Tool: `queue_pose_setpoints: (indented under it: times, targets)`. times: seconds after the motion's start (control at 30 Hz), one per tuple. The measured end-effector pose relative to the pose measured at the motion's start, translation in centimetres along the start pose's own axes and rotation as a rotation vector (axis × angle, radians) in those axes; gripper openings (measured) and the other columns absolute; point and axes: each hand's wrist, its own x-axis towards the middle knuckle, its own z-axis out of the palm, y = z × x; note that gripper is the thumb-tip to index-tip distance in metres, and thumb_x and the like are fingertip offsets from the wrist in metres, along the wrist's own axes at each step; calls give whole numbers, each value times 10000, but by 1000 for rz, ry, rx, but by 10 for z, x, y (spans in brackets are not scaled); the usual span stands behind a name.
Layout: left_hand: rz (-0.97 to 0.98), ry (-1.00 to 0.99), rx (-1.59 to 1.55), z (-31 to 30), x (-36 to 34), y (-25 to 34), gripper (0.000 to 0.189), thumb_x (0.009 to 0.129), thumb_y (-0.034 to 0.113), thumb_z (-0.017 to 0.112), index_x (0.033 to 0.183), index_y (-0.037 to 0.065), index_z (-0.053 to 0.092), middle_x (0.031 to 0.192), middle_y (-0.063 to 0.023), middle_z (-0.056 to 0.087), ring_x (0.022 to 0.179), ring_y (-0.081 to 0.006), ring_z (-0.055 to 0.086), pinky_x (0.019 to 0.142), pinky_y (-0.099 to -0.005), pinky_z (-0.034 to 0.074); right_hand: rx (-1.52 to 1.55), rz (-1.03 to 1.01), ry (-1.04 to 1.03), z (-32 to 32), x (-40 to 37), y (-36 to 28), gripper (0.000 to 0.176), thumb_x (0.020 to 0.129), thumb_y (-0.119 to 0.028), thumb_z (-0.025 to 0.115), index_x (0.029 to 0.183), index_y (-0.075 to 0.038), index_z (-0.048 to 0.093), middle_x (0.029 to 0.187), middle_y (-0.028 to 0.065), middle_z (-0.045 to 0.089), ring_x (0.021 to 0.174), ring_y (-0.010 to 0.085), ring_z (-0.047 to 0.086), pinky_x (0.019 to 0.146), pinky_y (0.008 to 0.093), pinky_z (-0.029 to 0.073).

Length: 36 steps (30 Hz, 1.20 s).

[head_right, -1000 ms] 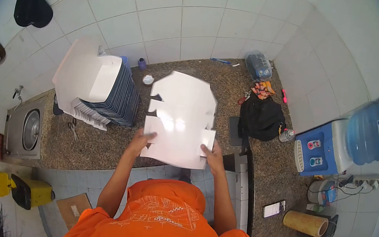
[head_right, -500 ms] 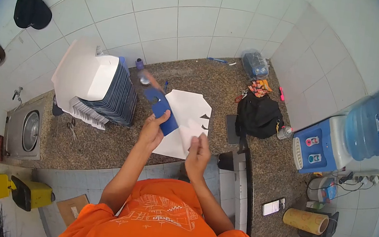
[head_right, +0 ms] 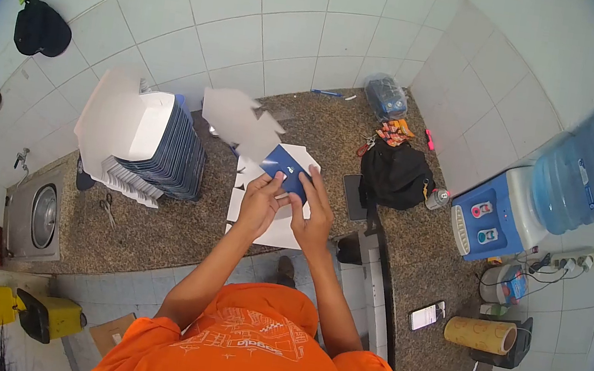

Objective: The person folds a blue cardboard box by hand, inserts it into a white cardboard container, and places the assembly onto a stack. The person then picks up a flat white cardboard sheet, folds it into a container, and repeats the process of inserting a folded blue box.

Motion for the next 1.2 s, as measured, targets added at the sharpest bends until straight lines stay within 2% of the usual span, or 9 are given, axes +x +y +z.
queue_pose_setpoints:
  times: [0.27, 0.43, 0.53, 0.6, 0.7, 0.73, 0.8, 0.97, 1.2]
  targets:
    - [17, 84, -50, 10, -7, 16, 182, 1079, 223, 540, 1147, 76, 624, 1012, -8, 677, 804, -64, 619, 706, -215, 498, 31, -97, -158, -10, -13, 4, 368, 957, -19, 614, 1322, 15, 645, 1475, 216, 548, 1415, 390, 477, 1151, 445, 390]
    - [103, 36, -110, 25, -20, -10, 250, 1079, 257, 552, 1187, 54, 649, 992, 24, 653, 830, -39, 558, 784, -211, 457, -120, -87, 55, 19, -17, 5, 362, 970, -22, 596, 1326, 28, 643, 1496, 219, 528, 1434, 386, 456, 1148, 449, 392]
    - [350, 4, 471, 20, -24, -3, 286, 1084, 235, 529, 1181, -6, 648, 933, -2, 664, 846, -43, 547, 760, -224, 456, -49, 13, 36, 19, -23, -3, 350, 1031, -110, 547, 1342, 34, 623, 1459, 207, 562, 1376, 374, 522, 1101, 448, 444]
    - [392, 13, 615, 6, -32, 6, 299, 1086, 237, 522, 1193, -15, 643, 892, -5, 664, 812, -47, 551, 725, -235, 460, 493, 356, 25, 11, -22, -4, 363, 1062, -198, 515, 1345, 9, 609, 1362, 179, 614, 1219, 365, 624, 1007, 380, 503]
    - [139, -123, 988, -28, -68, 34, 305, 1078, 207, 515, 1250, -17, 631, 832, -29, 679, 751, -59, 569, 656, -265, 474, 415, 611, 42, -1, -24, -9, 379, 1094, -263, 441, 1317, -7, 610, 1207, 155, 638, 982, 282, 665, 917, 338, 522]
    - [50, -199, 941, -37, -82, 36, 297, 1072, 192, 518, 1254, -13, 632, 838, -37, 684, 759, -65, 582, 659, -271, 481, 31, 128, 69, 4, -25, 9, 325, 1074, -231, 492, 1267, -19, 644, 1088, 137, 653, 844, 204, 635, 843, 322, 520]
    - [-182, -146, 776, -46, -112, 44, 286, 1054, 179, 542, 1255, -8, 624, 860, -72, 698, 797, -106, 635, 702, -279, 508, -25, 255, -155, -5, -47, 16, 276, 1033, -229, 588, 1174, -28, 711, 953, 112, 650, 790, 175, 601, 789, 333, 510]
    - [-170, -121, 896, -72, -141, 40, 409, 1054, 159, 537, 1440, 38, 477, 1125, -122, 699, 914, -131, 675, 821, -285, 533, 471, 726, -848, -17, -63, -14, 264, 871, -255, 815, 996, -26, 773, 876, 57, 652, 777, 142, 577, 709, 308, 467]
    - [-89, -8, 1381, -60, -141, 55, 438, 1026, 145, 515, 1452, 89, 435, 867, -235, 662, 820, -350, 694, 748, -431, 506, 154, 522, -862, -8, -36, -28, 291, 790, -197, 878, 1024, -68, 762, 900, 8, 612, 814, 115, 542, 700, 287, 463]
